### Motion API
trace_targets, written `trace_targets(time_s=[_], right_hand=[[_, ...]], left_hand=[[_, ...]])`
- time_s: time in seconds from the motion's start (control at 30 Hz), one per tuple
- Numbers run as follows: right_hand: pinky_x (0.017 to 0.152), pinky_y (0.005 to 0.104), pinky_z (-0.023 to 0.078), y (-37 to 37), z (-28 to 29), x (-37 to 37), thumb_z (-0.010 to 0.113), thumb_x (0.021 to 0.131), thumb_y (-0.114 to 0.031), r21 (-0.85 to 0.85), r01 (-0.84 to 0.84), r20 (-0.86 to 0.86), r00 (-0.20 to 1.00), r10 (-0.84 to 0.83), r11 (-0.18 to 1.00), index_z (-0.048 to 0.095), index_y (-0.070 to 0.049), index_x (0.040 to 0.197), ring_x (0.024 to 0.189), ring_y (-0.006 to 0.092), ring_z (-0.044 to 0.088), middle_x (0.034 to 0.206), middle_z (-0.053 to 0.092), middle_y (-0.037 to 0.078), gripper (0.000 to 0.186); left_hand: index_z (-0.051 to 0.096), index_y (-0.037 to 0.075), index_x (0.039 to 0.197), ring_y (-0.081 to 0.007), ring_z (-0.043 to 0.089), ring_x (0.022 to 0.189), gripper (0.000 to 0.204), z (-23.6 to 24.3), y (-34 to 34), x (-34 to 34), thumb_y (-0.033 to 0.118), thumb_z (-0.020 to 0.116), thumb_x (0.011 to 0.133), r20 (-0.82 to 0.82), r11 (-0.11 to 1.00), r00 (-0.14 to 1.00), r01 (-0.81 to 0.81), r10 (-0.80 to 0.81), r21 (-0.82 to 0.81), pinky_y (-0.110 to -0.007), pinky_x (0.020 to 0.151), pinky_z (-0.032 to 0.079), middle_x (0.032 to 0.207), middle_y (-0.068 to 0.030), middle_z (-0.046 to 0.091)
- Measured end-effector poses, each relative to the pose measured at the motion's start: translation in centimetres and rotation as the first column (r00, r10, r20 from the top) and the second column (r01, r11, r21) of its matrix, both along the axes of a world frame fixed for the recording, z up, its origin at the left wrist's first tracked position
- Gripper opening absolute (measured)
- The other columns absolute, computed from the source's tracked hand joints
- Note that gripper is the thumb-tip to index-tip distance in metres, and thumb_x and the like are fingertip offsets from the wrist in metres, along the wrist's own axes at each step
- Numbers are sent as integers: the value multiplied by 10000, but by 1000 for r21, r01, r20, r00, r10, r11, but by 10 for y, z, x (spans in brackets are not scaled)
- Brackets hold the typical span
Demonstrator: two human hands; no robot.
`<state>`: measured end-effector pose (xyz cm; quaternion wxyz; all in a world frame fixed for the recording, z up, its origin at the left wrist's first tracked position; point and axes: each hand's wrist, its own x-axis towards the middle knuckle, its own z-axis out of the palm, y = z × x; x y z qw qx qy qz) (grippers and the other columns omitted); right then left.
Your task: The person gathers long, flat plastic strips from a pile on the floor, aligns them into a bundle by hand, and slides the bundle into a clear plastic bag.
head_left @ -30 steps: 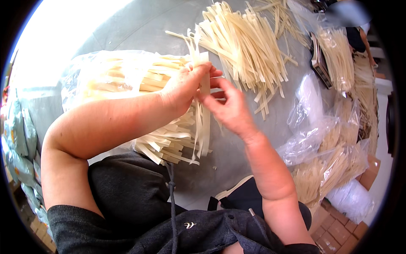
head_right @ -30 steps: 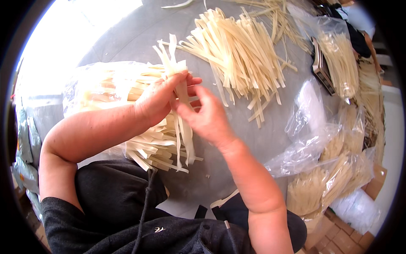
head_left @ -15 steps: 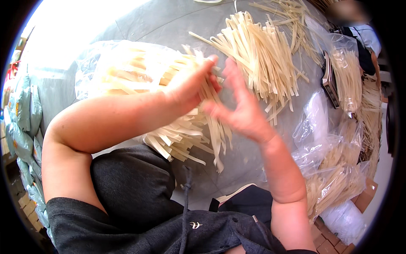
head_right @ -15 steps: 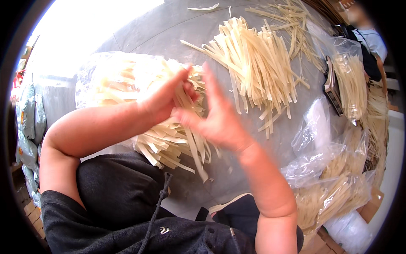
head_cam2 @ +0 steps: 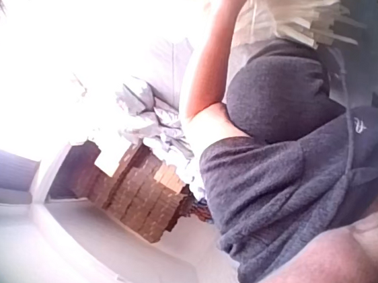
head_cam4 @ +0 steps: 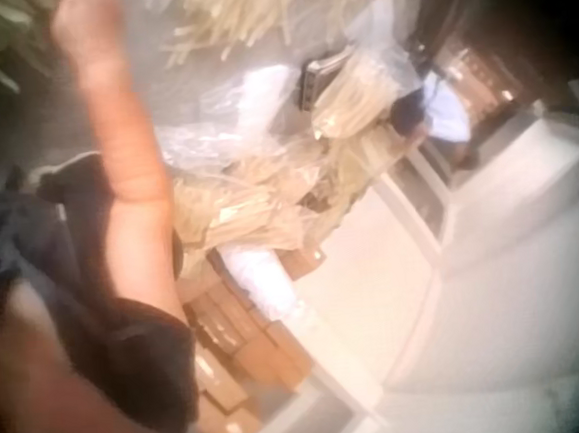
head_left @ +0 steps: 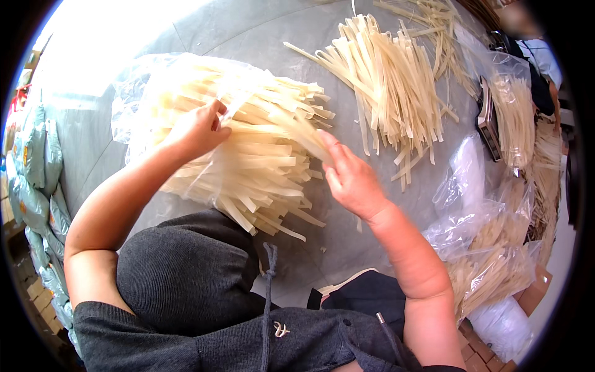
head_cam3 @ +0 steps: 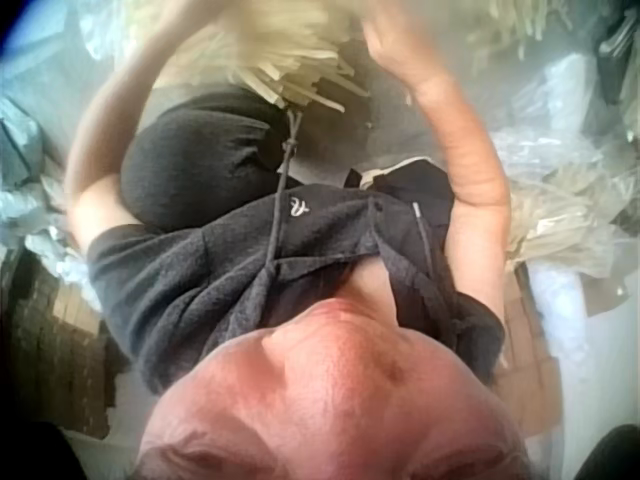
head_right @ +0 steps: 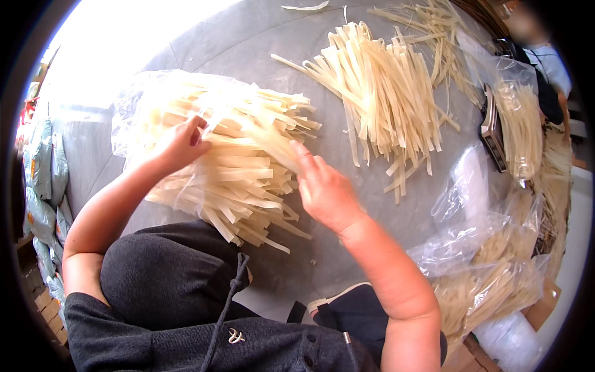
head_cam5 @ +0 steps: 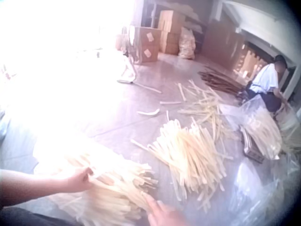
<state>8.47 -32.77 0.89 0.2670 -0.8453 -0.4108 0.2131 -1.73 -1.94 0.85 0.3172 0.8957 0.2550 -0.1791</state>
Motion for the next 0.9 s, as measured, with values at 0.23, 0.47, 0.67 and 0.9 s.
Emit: trace_targets(time_s=[0.23, 0.47, 0.67, 0.9], right_hand=[[722, 410, 528, 60, 6, -2, 564, 798, -21, -231, -258, 197, 932, 305, 938, 399, -118, 1430, 878, 295, 630, 932, 583, 126, 660], [752, 395, 540, 100, 4, 12, 556, 802, -12, -330, -300, 174, 912, 370, 895, 348, -46, 1448, 891, 305, 628, 978, 576, 167, 680], [902, 431, 487, 187, -18, -30, 584, 842, -103, 183, -312, -30, 946, 322, 932, 396, 41, 1340, 1063, 347, 555, 1097, 547, 210, 551], [1051, 449, 389, 136, -17, 35, 663, 819, -197, 193, -319, -19, 944, 329, 928, 512, 59, 1239, 1185, 373, 507, 1258, 517, 272, 514]], left_hand=[[615, 72, 1056, -46, 527, 646, 202, 45, 10, -2, 179, 656, 889, 165, 844, 921, -237, 352, -482, -206, 591, 470, 796, 30, 563], [621, 59, 944, -51, 569, 629, 127, 75, 26, 16, 135, 629, 842, 110, 890, 952, -221, 286, -399, -210, 566, 473, 741, 16, 599], [605, 6, 817, -140, 603, 596, 109, 85, 30, 56, 71, 625, 732, 108, 966, 961, 258, -255, -21, -274, 559, 473, 663, -71, 613], [624, 19, 779, -261, 631, 645, 96, 32, 43, 74, 102, 597, 738, -20, 910, 916, 395, -400, -125, -361, 611, 492, 696, -122, 652]])
